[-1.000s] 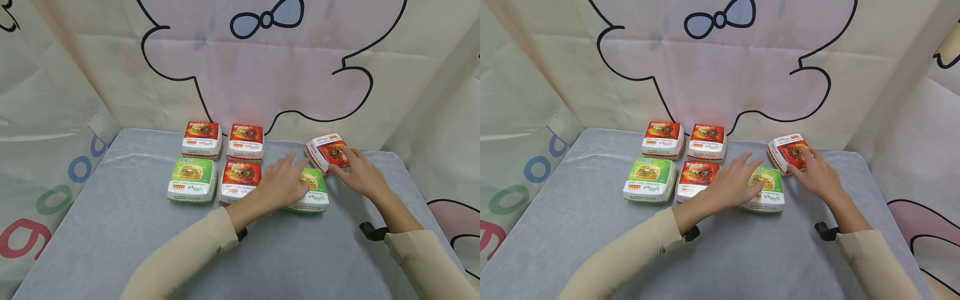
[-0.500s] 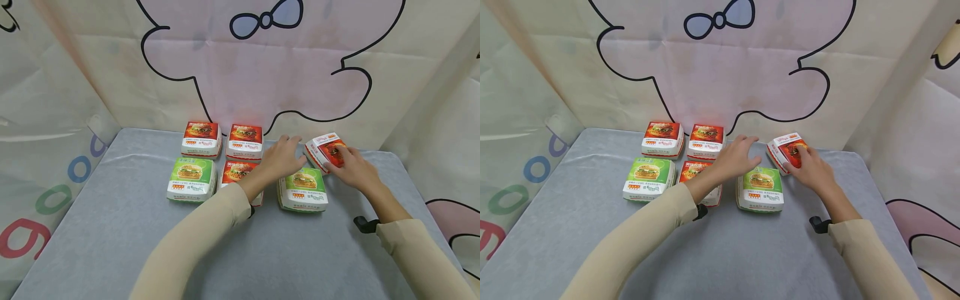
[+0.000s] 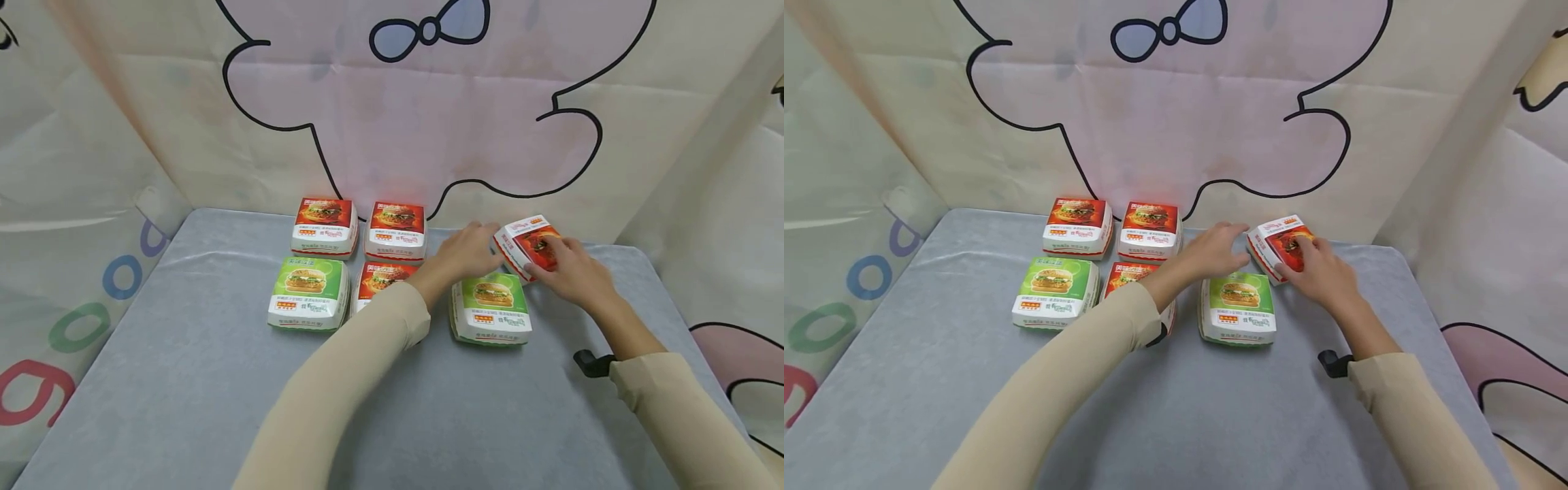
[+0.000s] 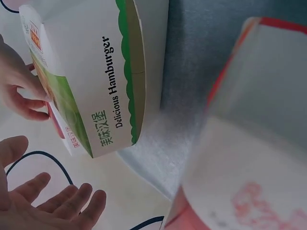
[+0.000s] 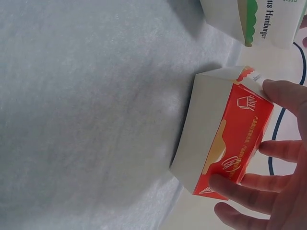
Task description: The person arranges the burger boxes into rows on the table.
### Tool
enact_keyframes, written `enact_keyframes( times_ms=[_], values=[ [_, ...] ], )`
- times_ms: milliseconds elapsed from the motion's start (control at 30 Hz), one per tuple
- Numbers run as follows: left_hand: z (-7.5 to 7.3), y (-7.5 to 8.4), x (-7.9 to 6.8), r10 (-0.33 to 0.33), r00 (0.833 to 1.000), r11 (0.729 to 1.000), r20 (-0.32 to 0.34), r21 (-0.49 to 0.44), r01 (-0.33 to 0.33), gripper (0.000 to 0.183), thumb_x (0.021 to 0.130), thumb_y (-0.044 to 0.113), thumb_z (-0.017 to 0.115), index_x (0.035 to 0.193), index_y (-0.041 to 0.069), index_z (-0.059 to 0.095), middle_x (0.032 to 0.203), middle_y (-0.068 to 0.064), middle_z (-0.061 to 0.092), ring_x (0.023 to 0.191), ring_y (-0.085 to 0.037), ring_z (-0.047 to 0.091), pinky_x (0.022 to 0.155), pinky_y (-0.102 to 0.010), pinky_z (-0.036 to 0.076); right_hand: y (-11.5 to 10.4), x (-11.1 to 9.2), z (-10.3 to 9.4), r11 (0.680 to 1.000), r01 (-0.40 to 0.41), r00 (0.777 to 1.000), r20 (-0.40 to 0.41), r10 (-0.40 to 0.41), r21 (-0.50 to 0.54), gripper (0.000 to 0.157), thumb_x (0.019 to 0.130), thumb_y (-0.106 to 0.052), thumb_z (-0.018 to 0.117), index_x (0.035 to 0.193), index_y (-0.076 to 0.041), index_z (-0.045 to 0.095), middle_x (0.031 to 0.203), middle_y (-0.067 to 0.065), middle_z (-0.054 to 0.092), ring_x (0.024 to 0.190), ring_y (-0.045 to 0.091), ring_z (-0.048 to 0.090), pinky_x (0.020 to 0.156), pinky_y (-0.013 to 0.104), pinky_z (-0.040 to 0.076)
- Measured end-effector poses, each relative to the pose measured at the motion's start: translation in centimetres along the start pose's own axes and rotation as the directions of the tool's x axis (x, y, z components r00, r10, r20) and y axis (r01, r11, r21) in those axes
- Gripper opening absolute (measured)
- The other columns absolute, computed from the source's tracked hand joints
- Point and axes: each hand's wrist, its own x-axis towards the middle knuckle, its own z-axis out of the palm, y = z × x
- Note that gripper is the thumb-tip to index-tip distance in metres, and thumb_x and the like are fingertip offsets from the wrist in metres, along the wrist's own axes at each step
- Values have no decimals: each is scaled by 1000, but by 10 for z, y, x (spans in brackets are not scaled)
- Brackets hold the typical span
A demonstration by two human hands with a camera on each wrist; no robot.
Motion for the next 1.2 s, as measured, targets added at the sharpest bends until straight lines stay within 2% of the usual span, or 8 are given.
enact_keyframes(
  times_ms=[200,367,533,733,1000,1200],
  values=[
    [5,0,7,-43,994,999,96,-1,43,57,91,40,54,142,27,35,134,4,44,117,-12,43,95,-34,39,-2,1,1,999,38,999,-11,-38,7,72,85,-53,55,137,-7,36,130,29,34,111,45,40,72,63,38],
    [8,-4,14,-65,988,998,140,5,65,57,91,37,53,143,26,33,136,3,44,118,-11,42,96,-32,38,-2,2,2,998,60,998,3,-60,13,71,85,-51,57,137,-7,37,131,29,33,110,44,40,74,62,39],
    [11,-7,19,-63,986,998,154,9,62,56,92,37,52,144,25,33,137,4,44,122,-11,41,98,-30,36,-1,2,2,998,65,998,26,-65,14,72,85,-50,57,138,-7,35,133,29,31,111,45,41,76,63,39],
    [15,-5,22,-24,985,1000,169,9,23,56,94,33,49,145,24,30,143,5,37,128,-10,35,103,-28,30,3,0,0,996,83,996,27,-83,19,72,85,-51,58,139,-9,35,135,27,31,111,47,42,77,64,37],
    [17,-3,23,-64,978,998,197,15,63,57,94,37,46,146,29,26,151,5,22,136,-12,23,108,-30,23,6,1,-2,988,155,987,41,-156,26,70,84,-49,60,139,-11,37,140,21,32,118,44,40,80,65,36],
    [19,-4,24,-40,979,999,198,2,41,57,93,33,47,146,27,28,148,6,30,127,-8,34,103,-27,29,6,2,-2,985,170,982,74,-172,33,71,85,-43,62,141,-10,34,145,23,26,124,46,32,85,68,33]
  ],
)
